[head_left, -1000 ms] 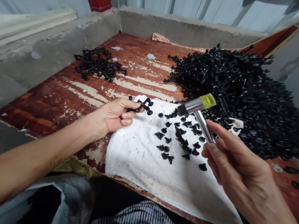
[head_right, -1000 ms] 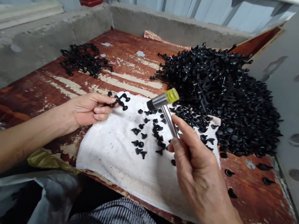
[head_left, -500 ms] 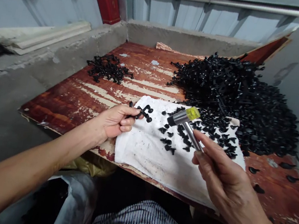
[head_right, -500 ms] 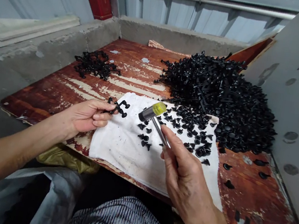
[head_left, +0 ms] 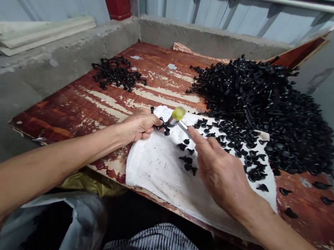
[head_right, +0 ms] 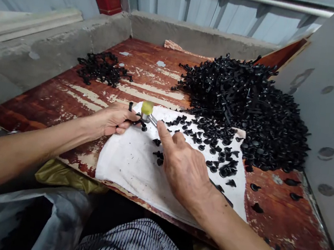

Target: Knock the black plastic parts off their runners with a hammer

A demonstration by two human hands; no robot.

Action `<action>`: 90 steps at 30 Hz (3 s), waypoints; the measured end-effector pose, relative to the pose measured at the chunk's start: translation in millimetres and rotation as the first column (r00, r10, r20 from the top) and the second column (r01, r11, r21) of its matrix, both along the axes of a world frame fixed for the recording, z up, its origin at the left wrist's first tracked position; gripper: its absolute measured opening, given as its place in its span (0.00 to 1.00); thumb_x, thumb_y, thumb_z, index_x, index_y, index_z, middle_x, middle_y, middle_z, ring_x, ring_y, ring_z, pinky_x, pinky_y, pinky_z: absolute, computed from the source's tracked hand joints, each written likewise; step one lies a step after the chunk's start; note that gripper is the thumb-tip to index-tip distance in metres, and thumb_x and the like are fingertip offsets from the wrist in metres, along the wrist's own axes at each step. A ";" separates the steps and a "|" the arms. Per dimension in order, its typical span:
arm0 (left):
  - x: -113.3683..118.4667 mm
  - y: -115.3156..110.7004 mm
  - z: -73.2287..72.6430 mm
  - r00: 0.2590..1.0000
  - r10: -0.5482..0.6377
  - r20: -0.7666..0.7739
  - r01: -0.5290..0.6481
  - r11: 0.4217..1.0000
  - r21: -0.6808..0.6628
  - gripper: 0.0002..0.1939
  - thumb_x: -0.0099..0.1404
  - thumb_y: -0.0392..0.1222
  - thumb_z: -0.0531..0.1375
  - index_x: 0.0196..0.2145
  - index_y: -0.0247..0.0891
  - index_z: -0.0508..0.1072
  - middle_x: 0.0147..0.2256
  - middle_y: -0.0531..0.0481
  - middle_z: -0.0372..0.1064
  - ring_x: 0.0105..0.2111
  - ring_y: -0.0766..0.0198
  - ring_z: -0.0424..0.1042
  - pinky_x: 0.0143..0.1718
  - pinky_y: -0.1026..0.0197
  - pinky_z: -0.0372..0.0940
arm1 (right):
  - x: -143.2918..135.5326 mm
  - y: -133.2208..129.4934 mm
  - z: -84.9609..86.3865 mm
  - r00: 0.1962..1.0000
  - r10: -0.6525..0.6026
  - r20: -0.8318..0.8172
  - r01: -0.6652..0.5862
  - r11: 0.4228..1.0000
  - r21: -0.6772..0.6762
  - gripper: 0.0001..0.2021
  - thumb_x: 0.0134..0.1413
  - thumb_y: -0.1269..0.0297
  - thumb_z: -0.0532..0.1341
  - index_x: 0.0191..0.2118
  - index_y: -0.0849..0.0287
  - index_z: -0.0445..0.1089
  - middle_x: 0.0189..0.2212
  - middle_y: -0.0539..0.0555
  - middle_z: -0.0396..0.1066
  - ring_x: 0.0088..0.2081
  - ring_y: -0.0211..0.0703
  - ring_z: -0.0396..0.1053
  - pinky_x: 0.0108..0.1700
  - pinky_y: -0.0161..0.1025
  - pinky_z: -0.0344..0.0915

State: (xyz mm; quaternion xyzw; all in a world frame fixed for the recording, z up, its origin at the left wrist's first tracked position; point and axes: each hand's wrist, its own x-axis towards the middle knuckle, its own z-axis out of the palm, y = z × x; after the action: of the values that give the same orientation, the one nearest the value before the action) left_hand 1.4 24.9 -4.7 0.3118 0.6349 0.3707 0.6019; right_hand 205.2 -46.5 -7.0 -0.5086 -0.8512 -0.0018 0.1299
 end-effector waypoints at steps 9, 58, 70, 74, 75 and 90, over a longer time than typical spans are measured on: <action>-16.1 -4.5 12.4 0.981 -0.023 0.193 0.033 0.998 -0.048 0.13 0.60 0.21 0.55 0.22 0.31 0.68 0.17 0.48 0.68 0.07 0.80 0.46 0.07 0.74 0.42 | 16.1 -23.5 4.8 0.738 -0.198 -0.646 0.014 0.960 -0.278 0.19 0.62 0.63 0.53 0.56 0.60 0.68 0.23 0.49 0.68 0.20 0.39 0.63 0.22 0.36 0.64; -1.1 3.7 21.6 0.609 -0.529 -0.591 0.739 0.649 0.180 0.11 0.62 0.38 0.55 0.22 0.35 0.67 0.19 0.57 0.59 0.19 0.72 0.54 0.21 0.68 0.50 | 18.6 -57.0 -12.9 0.003 -0.699 -0.715 -0.312 0.678 -0.665 0.20 0.46 0.48 0.70 0.37 0.57 0.68 0.14 0.38 0.53 0.14 0.27 0.47 0.13 0.26 0.50; -0.8 36.6 -5.4 0.479 -0.492 -0.727 0.856 0.446 0.262 0.13 0.63 0.40 0.51 0.22 0.37 0.61 0.21 0.57 0.55 0.23 0.69 0.56 0.26 0.65 0.52 | 22.1 -59.7 -22.3 -0.043 -0.759 -0.650 -0.360 0.619 -0.698 0.21 0.46 0.48 0.71 0.36 0.56 0.65 0.13 0.37 0.53 0.13 0.26 0.46 0.13 0.25 0.51; -0.1 37.1 -6.1 0.468 -0.493 -0.734 0.858 0.453 0.243 0.12 0.63 0.40 0.51 0.22 0.37 0.61 0.22 0.56 0.56 0.24 0.69 0.57 0.27 0.65 0.53 | 21.1 -59.2 -21.5 -0.038 -0.763 -0.645 -0.365 0.612 -0.702 0.23 0.45 0.47 0.72 0.36 0.57 0.65 0.13 0.36 0.52 0.13 0.26 0.45 0.13 0.25 0.51; 0.2 36.8 -6.1 0.464 -0.497 -0.733 0.859 0.455 0.235 0.12 0.63 0.40 0.51 0.22 0.37 0.62 0.21 0.56 0.56 0.24 0.69 0.57 0.27 0.65 0.53 | 20.9 -59.2 -21.3 -0.038 -0.765 -0.643 -0.366 0.610 -0.703 0.23 0.45 0.46 0.72 0.36 0.57 0.65 0.13 0.36 0.52 0.13 0.26 0.45 0.13 0.25 0.51; 2.1 36.7 -6.8 0.475 -0.500 -0.724 0.850 0.474 0.230 0.12 0.62 0.38 0.52 0.22 0.37 0.61 0.21 0.57 0.54 0.23 0.69 0.55 0.26 0.65 0.52 | 22.2 -59.5 -23.0 -0.015 -0.764 -0.645 -0.369 0.604 -0.707 0.22 0.48 0.46 0.70 0.38 0.57 0.67 0.13 0.37 0.52 0.14 0.26 0.46 0.14 0.25 0.51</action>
State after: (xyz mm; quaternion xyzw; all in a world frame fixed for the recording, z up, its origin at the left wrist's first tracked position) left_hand 3.5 61.6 -11.4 0.8049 0.4491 0.1427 0.3606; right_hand 227.4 -106.0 -30.1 -0.4919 -0.3076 0.6767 0.4533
